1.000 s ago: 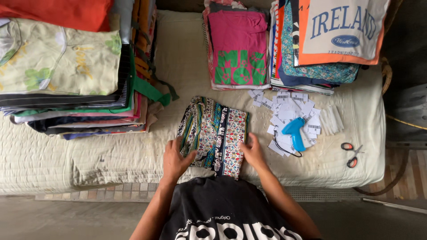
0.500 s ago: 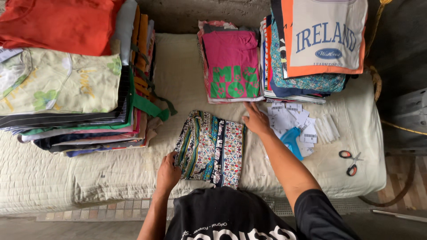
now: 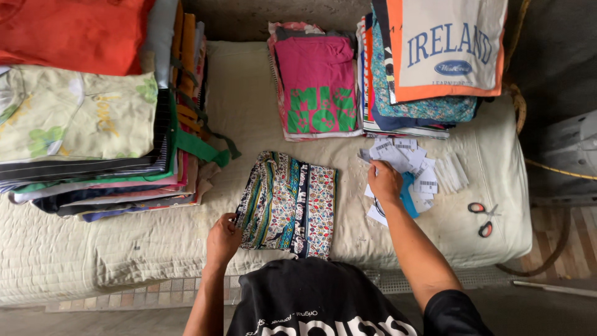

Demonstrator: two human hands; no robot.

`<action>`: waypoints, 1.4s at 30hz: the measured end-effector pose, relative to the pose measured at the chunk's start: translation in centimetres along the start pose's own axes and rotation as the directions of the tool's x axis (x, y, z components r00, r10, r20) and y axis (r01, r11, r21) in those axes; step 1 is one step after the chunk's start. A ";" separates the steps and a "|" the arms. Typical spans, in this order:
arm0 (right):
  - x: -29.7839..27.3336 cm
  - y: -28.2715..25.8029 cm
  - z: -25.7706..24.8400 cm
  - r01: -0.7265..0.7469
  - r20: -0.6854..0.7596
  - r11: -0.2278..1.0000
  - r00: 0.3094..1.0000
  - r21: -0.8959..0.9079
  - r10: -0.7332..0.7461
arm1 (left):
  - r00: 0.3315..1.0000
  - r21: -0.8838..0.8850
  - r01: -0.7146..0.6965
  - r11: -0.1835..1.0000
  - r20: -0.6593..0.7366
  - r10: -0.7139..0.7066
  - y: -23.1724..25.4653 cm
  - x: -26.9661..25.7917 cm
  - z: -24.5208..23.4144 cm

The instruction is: The person uses a tagging gun to attach price labels to various items of clothing and towels by hand, then places the tagged items into stacks.

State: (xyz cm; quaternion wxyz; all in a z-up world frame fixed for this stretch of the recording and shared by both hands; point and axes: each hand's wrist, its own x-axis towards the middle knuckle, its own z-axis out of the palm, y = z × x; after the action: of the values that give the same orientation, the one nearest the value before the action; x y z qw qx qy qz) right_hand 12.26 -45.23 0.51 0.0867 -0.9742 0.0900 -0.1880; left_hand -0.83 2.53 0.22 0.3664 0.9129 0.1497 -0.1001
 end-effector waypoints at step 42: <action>-8.3 5.2 -6.9 -0.384 0.166 0.923 0.910 -0.012 0.380 | 0.902 -0.890 0.090 0.448 0.264 0.343 13.0 -2.0 7.3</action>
State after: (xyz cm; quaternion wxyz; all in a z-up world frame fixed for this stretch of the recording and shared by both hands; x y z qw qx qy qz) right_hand 1.32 -49.51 2.87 0.1389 -0.9490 0.2694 -0.0868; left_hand 1.27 -11.90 3.92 0.8157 0.5532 0.0291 -0.1667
